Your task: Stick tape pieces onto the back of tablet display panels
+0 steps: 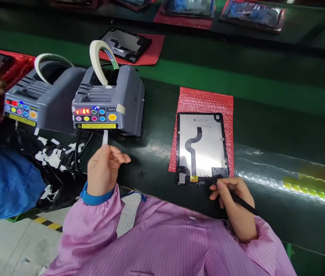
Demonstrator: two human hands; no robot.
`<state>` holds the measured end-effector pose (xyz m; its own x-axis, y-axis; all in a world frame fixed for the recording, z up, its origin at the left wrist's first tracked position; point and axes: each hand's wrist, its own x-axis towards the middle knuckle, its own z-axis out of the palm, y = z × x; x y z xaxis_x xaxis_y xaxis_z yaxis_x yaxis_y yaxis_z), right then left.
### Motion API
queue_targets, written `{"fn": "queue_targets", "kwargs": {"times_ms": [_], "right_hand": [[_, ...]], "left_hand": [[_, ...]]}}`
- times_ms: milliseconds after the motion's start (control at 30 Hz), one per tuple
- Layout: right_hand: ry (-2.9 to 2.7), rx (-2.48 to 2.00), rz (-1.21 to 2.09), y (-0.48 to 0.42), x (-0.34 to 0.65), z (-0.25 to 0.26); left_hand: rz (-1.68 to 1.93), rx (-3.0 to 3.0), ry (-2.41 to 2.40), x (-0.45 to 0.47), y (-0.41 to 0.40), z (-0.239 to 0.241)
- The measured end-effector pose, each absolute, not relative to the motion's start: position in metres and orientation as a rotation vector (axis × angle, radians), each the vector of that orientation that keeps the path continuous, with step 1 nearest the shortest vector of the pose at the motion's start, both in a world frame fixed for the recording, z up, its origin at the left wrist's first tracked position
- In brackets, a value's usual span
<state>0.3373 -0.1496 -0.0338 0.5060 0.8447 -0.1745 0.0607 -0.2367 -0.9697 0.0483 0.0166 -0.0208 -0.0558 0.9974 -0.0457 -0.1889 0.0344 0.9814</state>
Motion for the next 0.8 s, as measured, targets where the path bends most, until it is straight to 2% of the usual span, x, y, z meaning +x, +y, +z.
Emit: {"fn": "queue_targets", "kwargs": {"times_ms": [100,233,300,433,600,800], "right_hand": [[-0.895,-1.483,0.913,-0.140,0.341,-0.024],[-1.064,-1.438,1.039,-0.111,0.342,0.004],[-1.117,-1.408,1.196,-0.095,0.342,0.017],[-1.146,-1.350,1.391,-0.069,0.343,0.029],[-1.108,-1.361,1.283,-0.040,0.351,0.021],[-1.178,-1.433,1.198,-0.018,0.351,-0.018]], "left_hand": [[1.229,1.125,1.029,0.076,-0.006,-0.019],[0.673,1.296,0.598,0.128,-0.043,-0.022],[0.563,1.328,0.512,0.145,-0.050,-0.024],[0.465,1.264,0.491,0.156,-0.047,-0.026],[0.328,1.150,0.373,0.148,-0.040,-0.022],[0.546,2.092,0.733,0.140,-0.019,-0.019]]}}
